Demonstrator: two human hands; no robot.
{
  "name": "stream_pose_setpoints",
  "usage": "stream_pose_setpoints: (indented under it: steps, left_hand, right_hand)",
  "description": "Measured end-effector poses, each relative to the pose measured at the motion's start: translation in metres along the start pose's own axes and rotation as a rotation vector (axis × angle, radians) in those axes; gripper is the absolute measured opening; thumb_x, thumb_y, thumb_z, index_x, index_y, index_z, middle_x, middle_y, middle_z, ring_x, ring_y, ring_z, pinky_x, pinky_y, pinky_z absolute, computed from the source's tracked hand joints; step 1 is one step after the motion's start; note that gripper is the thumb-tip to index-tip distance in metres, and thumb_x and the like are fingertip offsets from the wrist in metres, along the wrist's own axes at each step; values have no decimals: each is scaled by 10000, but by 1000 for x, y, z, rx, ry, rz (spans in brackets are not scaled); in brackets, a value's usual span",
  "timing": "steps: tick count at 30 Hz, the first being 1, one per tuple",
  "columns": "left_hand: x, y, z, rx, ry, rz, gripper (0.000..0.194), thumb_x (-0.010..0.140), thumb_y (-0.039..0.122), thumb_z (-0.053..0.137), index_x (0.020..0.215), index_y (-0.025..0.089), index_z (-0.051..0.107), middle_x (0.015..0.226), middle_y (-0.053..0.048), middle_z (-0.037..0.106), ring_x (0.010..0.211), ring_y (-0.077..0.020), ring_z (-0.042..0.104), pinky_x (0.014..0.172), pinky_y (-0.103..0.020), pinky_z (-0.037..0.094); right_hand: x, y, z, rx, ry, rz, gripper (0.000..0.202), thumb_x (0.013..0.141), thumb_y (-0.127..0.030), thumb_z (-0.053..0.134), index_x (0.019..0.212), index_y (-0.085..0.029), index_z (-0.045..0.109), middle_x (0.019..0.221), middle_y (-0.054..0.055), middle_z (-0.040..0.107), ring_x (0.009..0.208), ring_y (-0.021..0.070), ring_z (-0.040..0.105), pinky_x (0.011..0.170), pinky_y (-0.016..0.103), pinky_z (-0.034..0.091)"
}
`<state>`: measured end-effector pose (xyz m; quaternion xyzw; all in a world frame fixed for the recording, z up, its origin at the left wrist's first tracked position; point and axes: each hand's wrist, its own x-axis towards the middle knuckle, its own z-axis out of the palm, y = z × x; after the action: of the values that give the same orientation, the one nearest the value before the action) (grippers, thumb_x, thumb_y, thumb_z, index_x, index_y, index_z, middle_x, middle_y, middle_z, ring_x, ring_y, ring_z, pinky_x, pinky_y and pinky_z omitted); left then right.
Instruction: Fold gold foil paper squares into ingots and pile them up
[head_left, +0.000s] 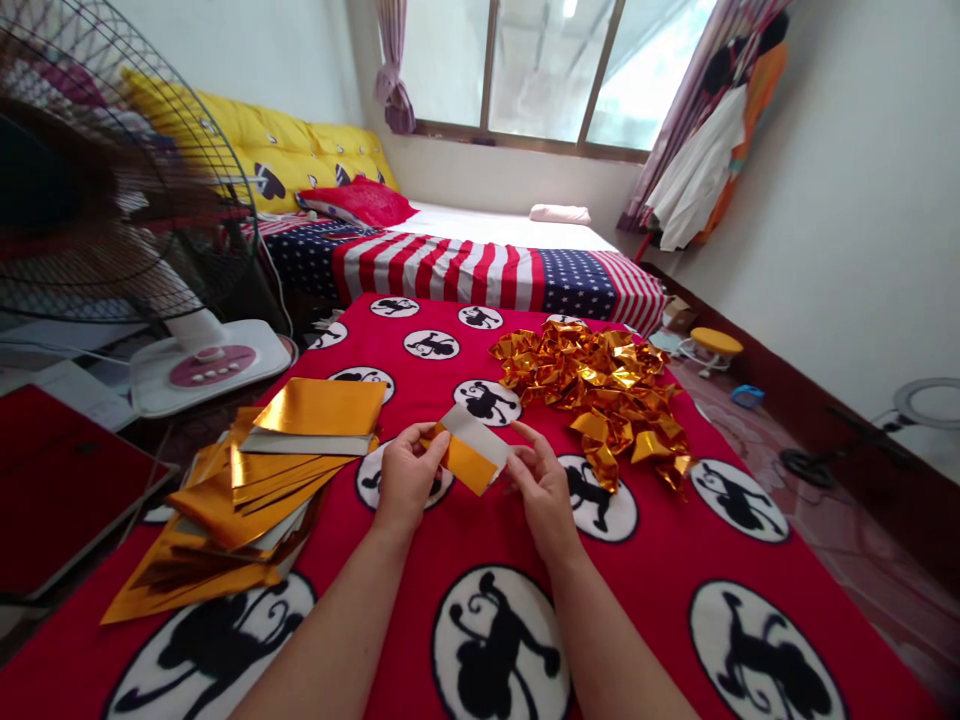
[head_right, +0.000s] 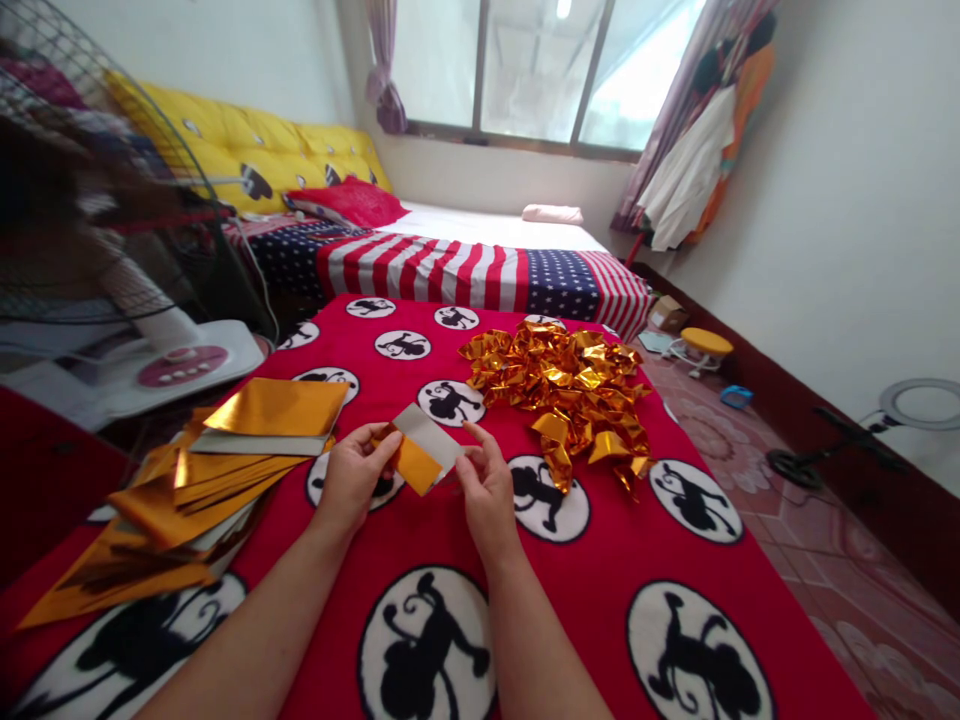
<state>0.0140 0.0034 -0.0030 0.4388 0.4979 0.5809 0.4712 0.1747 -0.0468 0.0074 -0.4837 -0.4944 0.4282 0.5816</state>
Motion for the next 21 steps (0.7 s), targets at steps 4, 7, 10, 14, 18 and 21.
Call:
stream_pose_setpoints:
  steps: [4,7,10,14,18,21]
  left_hand:
    - [3,-2,-4,21,35,-22,379,654,371,732,927,126,639,597,24,614,389,-70,456,353,-175,319]
    - [4,-4,-6,76,46,-27,387,655,360,728,959,137,637,624,11,641,402,-86,487,356,-183,335]
    - [3,-5,-7,185,7,-15,371,700,358,697,1002,152,631,623,8,643,408,-102,503,374,-197,352]
    - [3,-1,-8,470,26,182,372,726,304,682,1066,157,646,785,-46,670,539,-140,576,552,-260,473]
    - [1,10,-12,648,8,481,257,744,157,604,979,194,703,1076,-90,623,921,-215,617,851,-328,486]
    - [-1,20,-18,584,-352,484,259,735,58,515,823,199,714,947,-59,664,917,-195,619,821,-285,487]
  right_hand:
    - [0,-2,-4,-341,51,-308,435,797,-94,549,1184,-280,615,1286,73,524,1157,222,535,862,331,504]
    - [-1,-3,-4,-483,-69,-430,489,734,-9,573,1102,-316,670,1274,46,530,1212,229,477,998,389,423]
    - [-1,-1,-2,-544,-168,-471,392,745,-6,604,966,-310,713,1137,28,598,1080,207,530,938,368,443]
    - [0,3,-2,-627,-228,-459,257,794,-44,631,845,-278,726,911,10,648,895,181,553,826,334,445]
    - [1,6,-2,-706,-227,-425,253,771,-18,650,797,-258,725,861,4,655,848,177,551,787,325,421]
    - [1,7,-1,-704,-219,-395,246,771,-27,655,791,-261,728,832,2,653,821,173,559,769,317,416]
